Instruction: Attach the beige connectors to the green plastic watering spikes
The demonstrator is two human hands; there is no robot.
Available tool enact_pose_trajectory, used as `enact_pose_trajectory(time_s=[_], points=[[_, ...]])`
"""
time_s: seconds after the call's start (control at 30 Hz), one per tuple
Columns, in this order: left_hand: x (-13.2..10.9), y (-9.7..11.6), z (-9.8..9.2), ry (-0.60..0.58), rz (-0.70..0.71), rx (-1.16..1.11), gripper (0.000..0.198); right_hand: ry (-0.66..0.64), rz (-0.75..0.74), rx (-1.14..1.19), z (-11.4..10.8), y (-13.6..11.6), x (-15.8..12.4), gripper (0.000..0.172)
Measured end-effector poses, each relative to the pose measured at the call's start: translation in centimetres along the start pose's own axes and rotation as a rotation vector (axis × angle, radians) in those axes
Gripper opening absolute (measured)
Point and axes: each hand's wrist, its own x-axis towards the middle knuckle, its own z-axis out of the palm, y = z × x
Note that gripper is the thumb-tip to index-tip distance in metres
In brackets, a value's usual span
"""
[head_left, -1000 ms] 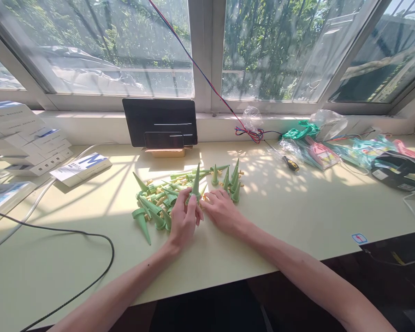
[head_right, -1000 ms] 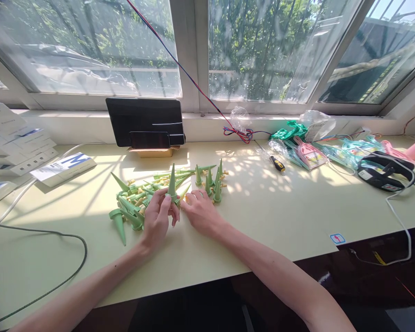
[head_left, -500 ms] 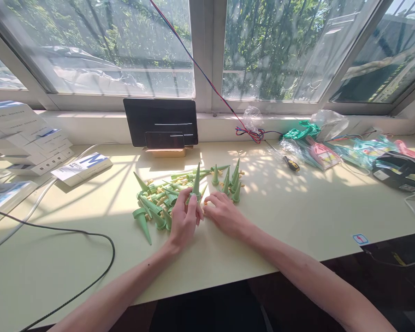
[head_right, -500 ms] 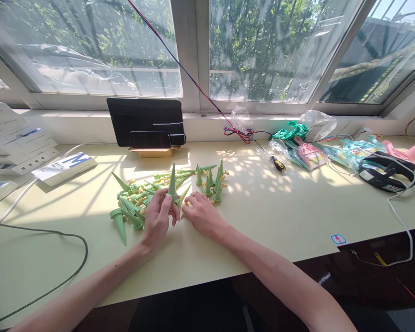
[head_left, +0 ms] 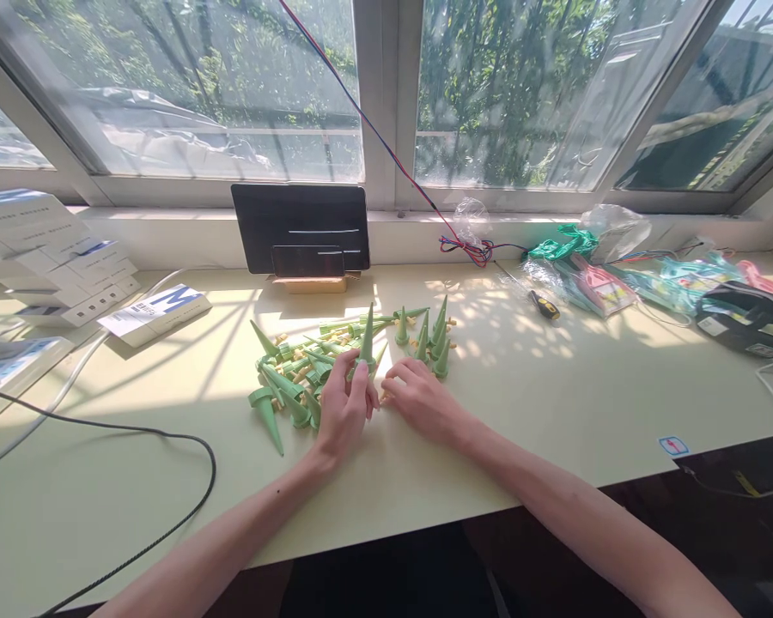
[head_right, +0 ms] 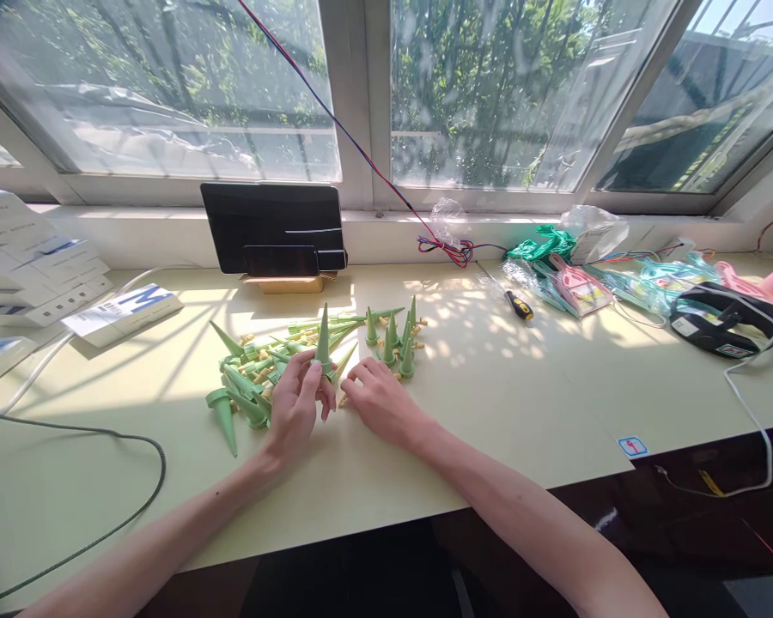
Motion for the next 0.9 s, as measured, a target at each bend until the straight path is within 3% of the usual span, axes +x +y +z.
enact_pose_trajectory(time_s=[0.37, 0.53, 0.67, 0.9], points=[[0.1, -0.3, 0.0, -0.025, -0.027, -0.012, 0.029, 0.008, 0.015, 0.051, -0.1, 0.4, -0.1, 0.013], [0.1, -0.2, 0.0, -0.049, -0.050, -0.029, 0.030, 0.197, 0.117, 0.236, -0.4, 0.7, -0.2, 0.006], [0.1, 0.2, 0.1, -0.074, -0.077, -0.066, 0.032, 0.382, 0.239, 0.342, -1.1, 0.7, -0.1, 0.011], [0.2, 0.7, 0.1, -0.217, -0.195, -0.232, 0.033, 0.472, 0.307, 0.433, -1.9, 0.2, 0.1, 0.016]])
